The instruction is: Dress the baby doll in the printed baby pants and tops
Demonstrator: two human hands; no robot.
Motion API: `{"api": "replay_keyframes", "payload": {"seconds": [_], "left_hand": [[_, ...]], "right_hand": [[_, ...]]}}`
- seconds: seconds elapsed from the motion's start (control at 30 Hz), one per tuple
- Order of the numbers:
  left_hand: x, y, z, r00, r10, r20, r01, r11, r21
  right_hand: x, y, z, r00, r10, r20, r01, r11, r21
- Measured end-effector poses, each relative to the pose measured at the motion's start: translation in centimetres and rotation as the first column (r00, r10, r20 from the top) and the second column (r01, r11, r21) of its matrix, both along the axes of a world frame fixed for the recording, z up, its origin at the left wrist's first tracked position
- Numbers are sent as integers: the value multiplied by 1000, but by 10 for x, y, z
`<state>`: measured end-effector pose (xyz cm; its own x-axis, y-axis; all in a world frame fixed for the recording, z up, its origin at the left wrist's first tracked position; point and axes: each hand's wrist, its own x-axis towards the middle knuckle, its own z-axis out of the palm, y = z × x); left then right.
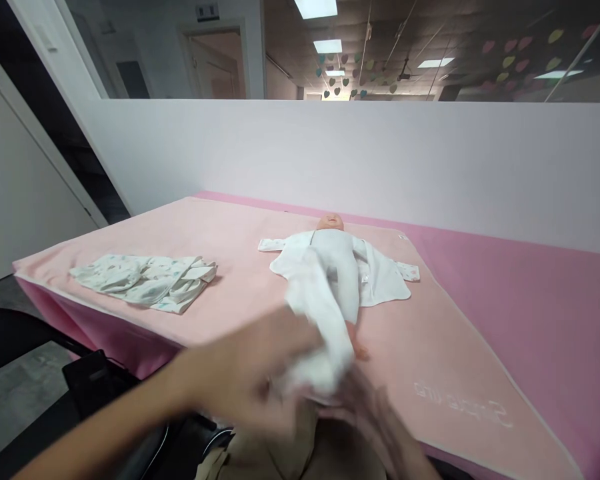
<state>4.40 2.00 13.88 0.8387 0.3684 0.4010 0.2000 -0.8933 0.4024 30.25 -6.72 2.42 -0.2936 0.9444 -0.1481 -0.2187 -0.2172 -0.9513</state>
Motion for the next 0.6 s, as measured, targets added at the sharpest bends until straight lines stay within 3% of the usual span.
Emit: {"api": "replay_keyframes", "payload": {"seconds": [0.03,0.07,0.13,0.17,0.23,0.3,0.37,0.43,0.53,0.6], "left_hand": [[9,-27,-11,981,-182,-62,181,983,-20],[14,-46,-22,962,-260,-89,257,966,-38],[16,-61,-39,938,-345,-43,336,931,-142],[13,-59,-45,958,-286,12,282,936,-210],[3,-40,-55,992,21,127,23,941,-339],[-7,-12,-66,876,443,192,-341,850,-402],[-9,19,-76,719,671,181,-556,711,-430],[-2,47,-84,694,706,140,-567,656,-497],[18,82,-85,733,673,99,-530,656,-538],[31,95,-81,743,665,74,-529,652,-543]], "right_hand": [[3,3,9,997,-72,12,72,997,-32],[5,5,16,992,-123,24,124,991,-53],[3,6,25,984,-164,69,168,983,-67],[0,5,26,981,-158,112,165,985,-56],[-9,2,23,953,-170,253,172,985,12],[-16,-2,17,879,-215,426,180,976,120],[-21,-7,12,789,-251,561,177,967,184],[-22,-13,9,709,-244,662,146,969,201],[-21,-22,4,576,-287,766,75,951,300],[-20,-27,0,467,-384,796,43,910,413]]}}
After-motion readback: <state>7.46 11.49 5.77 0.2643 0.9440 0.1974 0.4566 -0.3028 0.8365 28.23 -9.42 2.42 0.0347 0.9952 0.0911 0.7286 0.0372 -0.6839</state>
